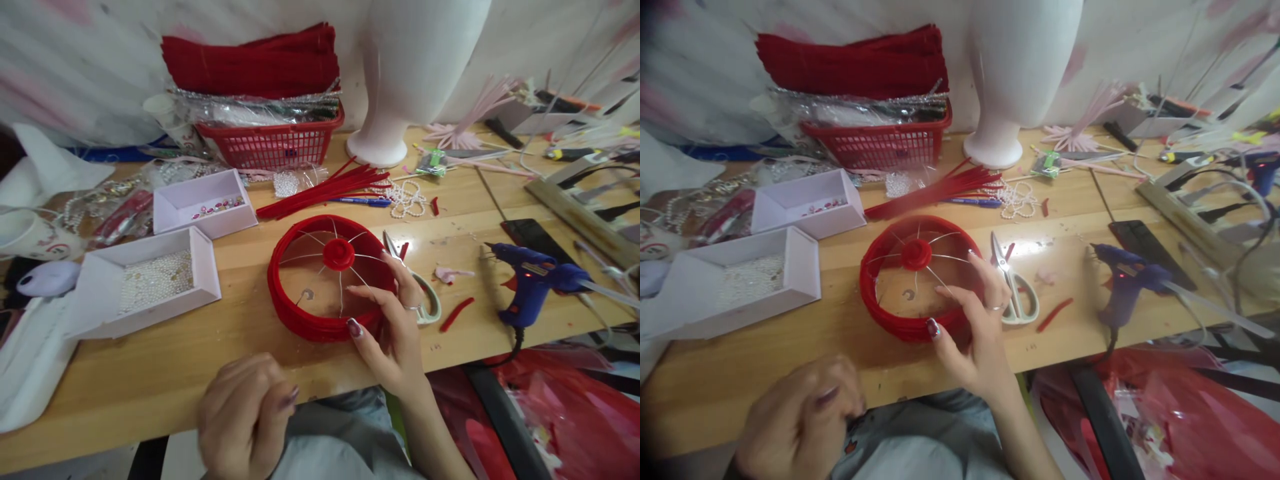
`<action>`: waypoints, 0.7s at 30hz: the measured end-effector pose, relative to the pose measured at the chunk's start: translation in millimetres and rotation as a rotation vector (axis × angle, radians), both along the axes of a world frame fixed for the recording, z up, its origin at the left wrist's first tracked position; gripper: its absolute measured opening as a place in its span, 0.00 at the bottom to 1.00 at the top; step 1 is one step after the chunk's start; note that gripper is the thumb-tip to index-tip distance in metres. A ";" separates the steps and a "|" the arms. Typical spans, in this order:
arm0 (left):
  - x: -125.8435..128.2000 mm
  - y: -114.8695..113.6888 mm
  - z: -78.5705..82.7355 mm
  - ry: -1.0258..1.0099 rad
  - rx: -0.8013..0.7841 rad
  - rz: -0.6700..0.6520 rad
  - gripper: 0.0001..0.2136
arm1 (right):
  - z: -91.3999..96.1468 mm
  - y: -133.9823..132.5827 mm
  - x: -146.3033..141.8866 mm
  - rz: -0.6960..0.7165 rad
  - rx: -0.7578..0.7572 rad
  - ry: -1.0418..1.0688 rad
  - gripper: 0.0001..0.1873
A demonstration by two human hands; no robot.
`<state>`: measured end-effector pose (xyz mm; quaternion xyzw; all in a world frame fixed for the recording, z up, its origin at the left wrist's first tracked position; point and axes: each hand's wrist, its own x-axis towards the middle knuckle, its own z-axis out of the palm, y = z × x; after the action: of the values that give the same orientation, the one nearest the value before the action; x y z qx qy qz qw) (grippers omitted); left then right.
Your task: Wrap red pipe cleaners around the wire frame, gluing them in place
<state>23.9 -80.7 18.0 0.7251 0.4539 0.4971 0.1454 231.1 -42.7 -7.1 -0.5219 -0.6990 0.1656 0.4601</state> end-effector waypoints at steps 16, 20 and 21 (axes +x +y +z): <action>20.3 21.7 -17.2 0.256 0.110 0.107 0.09 | 0.4 -0.2 2.2 0.012 0.009 -0.025 0.16; 19.0 22.1 -15.7 0.236 0.104 0.087 0.09 | 0.0 -0.3 2.2 0.012 0.002 -0.026 0.16; 17.9 21.2 -16.0 0.231 0.105 0.074 0.10 | 0.0 -0.7 2.3 0.007 0.000 -0.025 0.16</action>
<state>41.8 -59.5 2.0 0.7670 0.4672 0.4383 0.0354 233.4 -43.4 -7.1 -0.5213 -0.7066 0.1605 0.4508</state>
